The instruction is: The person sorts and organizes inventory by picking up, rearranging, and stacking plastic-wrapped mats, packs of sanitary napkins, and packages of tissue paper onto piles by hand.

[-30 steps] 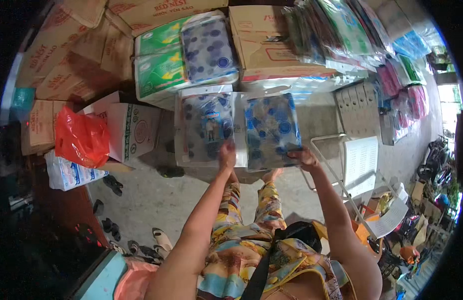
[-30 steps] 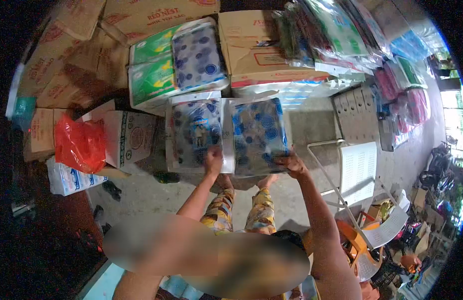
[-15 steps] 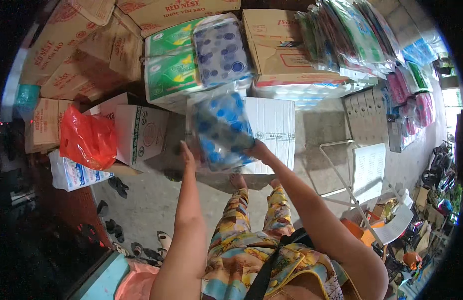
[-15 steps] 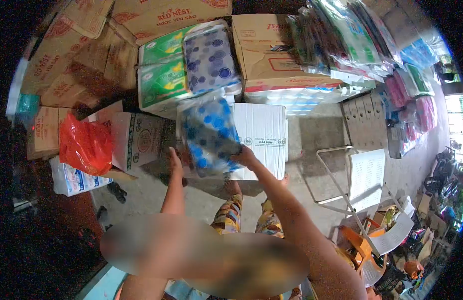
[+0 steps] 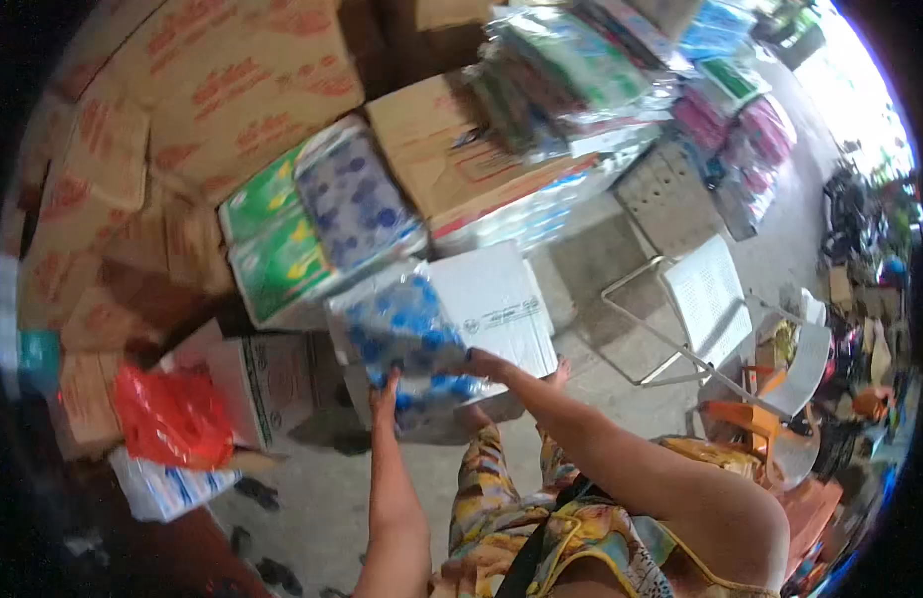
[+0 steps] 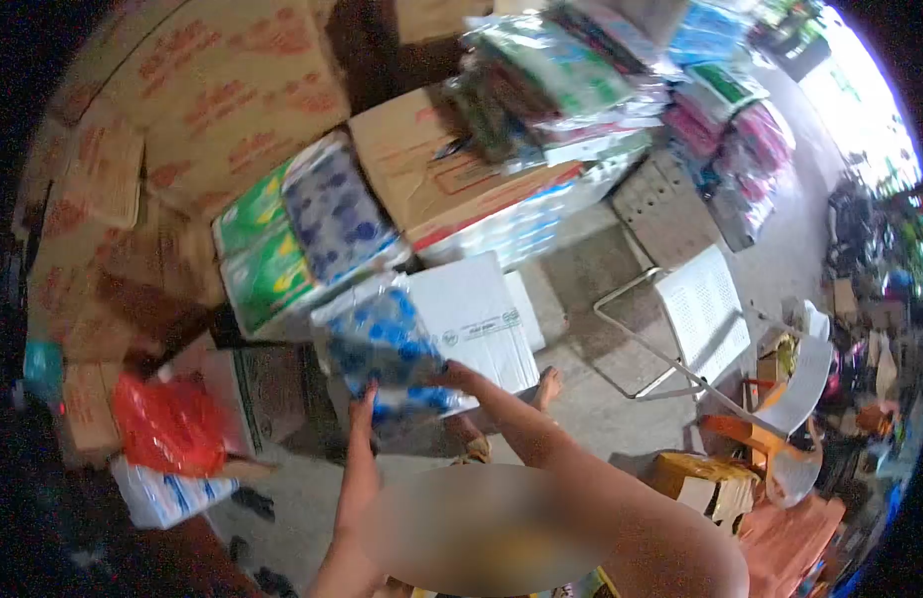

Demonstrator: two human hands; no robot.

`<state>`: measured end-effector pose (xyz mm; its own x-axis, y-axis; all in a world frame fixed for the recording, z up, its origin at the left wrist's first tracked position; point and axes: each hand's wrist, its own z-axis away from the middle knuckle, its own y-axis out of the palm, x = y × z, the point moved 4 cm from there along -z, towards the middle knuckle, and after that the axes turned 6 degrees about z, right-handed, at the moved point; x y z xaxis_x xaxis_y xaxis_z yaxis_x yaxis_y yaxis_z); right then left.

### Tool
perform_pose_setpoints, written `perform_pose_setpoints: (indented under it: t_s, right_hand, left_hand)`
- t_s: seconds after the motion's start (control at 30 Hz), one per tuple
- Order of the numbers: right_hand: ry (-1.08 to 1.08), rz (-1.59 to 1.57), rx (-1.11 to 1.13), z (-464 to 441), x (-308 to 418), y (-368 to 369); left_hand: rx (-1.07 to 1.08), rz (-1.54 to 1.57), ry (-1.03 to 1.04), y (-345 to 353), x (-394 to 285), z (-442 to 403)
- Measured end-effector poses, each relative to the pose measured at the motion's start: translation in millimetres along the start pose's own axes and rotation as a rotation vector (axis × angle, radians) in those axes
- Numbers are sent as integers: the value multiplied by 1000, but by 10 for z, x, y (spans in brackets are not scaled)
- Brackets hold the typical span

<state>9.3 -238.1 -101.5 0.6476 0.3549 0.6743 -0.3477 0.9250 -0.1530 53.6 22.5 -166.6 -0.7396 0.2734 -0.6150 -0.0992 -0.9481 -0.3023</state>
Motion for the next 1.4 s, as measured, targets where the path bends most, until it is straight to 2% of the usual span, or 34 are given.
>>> perform_pose_setpoints:
  t_s: [0.03, 0.1, 0.17, 0.2, 0.27, 0.3, 0.33, 0.37, 0.4, 0.43, 0.5, 0.53, 0.57, 0.6, 0.63, 0.67, 0.73, 0.8, 0.83, 1.0, 1.03, 1.13, 1.2, 1.23, 1.3, 1.37, 1.4]
  right_hand:
    - [146, -21, 84, 244, 247, -51]
    - [178, -64, 159, 233, 147, -36]
    - [208, -124, 66, 412, 194, -61]
    - [198, -130, 53, 425, 152, -49]
    - [4, -223, 74, 371, 14, -27]
    - [-93, -269, 81, 369, 10, -71]
    - [23, -167, 70, 421, -1, -124]
    - [-18, -75, 84, 379, -77, -120]
    - [23, -151, 67, 507, -37, -177]
    - [62, -229, 46, 640, 8, -235]
    - [-2, -268, 71, 873, 108, -349]
    - [-58, -291, 128, 1008, 170, -366]
    - [-123, -234, 157, 1494, 523, -580]
    - [-138, -237, 146, 1474, 393, -617]
    - [-161, -247, 135, 1387, 220, -623]
    - [-183, -259, 126, 1376, 99, -650]
    - [-270, -165, 100, 1800, 246, -1010]
    - [-305, -27, -79, 2038, 289, -1314]
    - [-309, -307, 23, 2085, 204, -1381]
    - [-354, -564, -72, 2423, -98, -2170]
    - [-327, -717, 87, 2558, -66, -2279]
    - [-383, -792, 148, 2964, -42, -2682]
    - [-348, -875, 141, 3309, -99, -2901]
    - [-397, -903, 244, 3341, -227, -2983]
    - [-433, -926, 171, 3585, -269, -3110]
    - [-470, -941, 153, 3752, -312, -3209]
    - [-499, -936, 59, 3868, -328, -3259]
  left_hand:
    - [-17, -99, -88, -29, 37, 10]
    - [22, -125, -77, 6, 54, 7]
    - [-27, 29, 76, 77, -83, 220]
    - [-20, 25, 92, 74, -149, 326]
    - [39, 145, -176, 70, -208, 593]
    - [69, 151, -197, 51, -312, 779]
    - [101, 153, -218, 31, -420, 951]
    - [145, 274, -217, 16, -451, 1036]
    - [193, 393, -217, 2, -456, 1104]
    - [217, 375, -200, -6, -480, 1192]
    - [528, 628, -218, 116, -599, 1442]
    - [542, 610, -205, 149, -690, 1571]
    - [545, 612, -208, 191, -766, 1706]
    - [543, 619, -210, 242, -814, 1807]
    - [509, 680, -298, 294, -684, 1773]
    - [510, 671, -284, 370, -695, 1787]
    - [653, 730, -236, 567, -764, 1906]
    - [645, 722, -177, 816, -1053, 2172]
    - [681, 749, -105, 939, -1155, 2239]
    - [764, 718, 126, 1536, -1873, 2748]
    - [759, 726, 130, 1658, -2014, 2926]
    - [945, 829, 166, 2034, -2423, 3357]
    - [913, 810, 191, 2265, -2522, 3412]
    - [884, 777, 203, 2357, -2573, 3444]
    - [857, 773, 171, 2566, -2716, 3685]
    - [890, 696, 287, 2771, -2775, 3788]
    - [919, 709, 282, 2862, -2838, 3961]
